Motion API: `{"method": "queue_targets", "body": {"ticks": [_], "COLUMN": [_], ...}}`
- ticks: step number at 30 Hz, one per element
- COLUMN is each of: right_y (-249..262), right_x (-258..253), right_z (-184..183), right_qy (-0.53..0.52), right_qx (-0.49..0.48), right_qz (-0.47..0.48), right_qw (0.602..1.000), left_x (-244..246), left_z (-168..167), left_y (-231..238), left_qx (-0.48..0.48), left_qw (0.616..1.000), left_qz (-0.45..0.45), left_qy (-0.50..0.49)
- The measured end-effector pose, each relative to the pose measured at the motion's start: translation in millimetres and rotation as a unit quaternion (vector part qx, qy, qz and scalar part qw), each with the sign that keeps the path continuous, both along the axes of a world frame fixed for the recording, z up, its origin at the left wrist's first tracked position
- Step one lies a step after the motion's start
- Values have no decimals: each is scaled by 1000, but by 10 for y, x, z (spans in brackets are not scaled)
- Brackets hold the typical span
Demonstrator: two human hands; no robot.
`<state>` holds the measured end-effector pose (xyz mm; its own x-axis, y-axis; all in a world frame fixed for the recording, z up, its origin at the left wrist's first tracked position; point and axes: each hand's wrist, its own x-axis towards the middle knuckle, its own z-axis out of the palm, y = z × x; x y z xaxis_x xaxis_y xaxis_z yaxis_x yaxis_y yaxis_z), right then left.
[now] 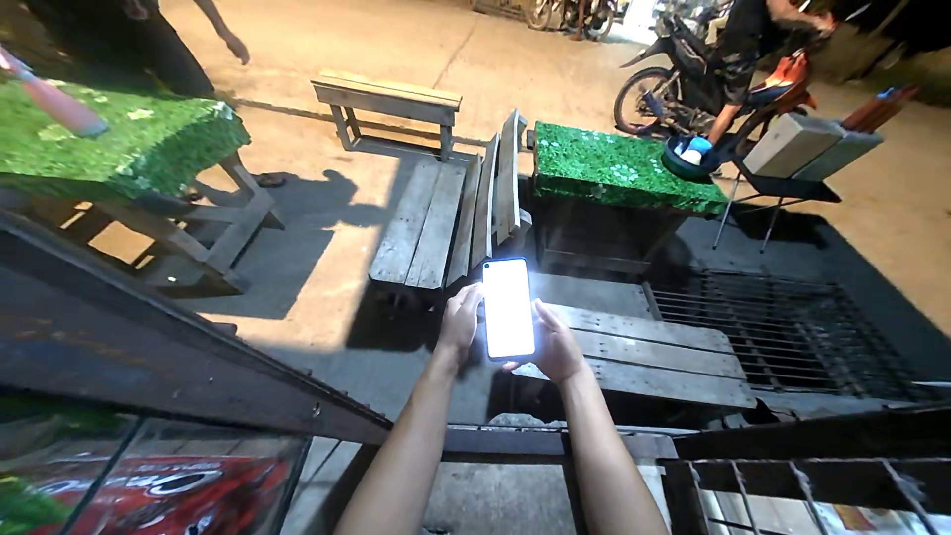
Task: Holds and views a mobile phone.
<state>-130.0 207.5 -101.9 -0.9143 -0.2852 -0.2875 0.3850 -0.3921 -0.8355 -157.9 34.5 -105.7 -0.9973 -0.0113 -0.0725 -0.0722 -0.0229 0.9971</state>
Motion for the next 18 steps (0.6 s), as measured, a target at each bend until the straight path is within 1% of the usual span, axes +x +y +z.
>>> {"method": "queue_targets", "body": {"ticks": [2, 7, 12, 16, 18], "right_y": [-5, -15, -39, -40, -48], "right_x": [-4, -3, 26, 28, 39], "right_z": [-15, -22, 10, 10, 11], "right_qy": [4, 8, 9, 6, 15], "right_qx": [3, 10, 55, 64, 85], "right_qz": [9, 17, 36, 32, 39], "right_qw": [1000, 1000, 998, 997, 996], "left_x": [-16, -14, -5, -7, -6], "left_z": [-27, -23, -16, -46, -74], "left_y": [1, 5, 7, -10, -27], "left_qx": [8, -3, -15, -24, -38], "left_qw": [1000, 999, 999, 999, 998], "left_qz": [18, 32, 39, 35, 40], "left_qy": [13, 21, 15, 20, 27]}}
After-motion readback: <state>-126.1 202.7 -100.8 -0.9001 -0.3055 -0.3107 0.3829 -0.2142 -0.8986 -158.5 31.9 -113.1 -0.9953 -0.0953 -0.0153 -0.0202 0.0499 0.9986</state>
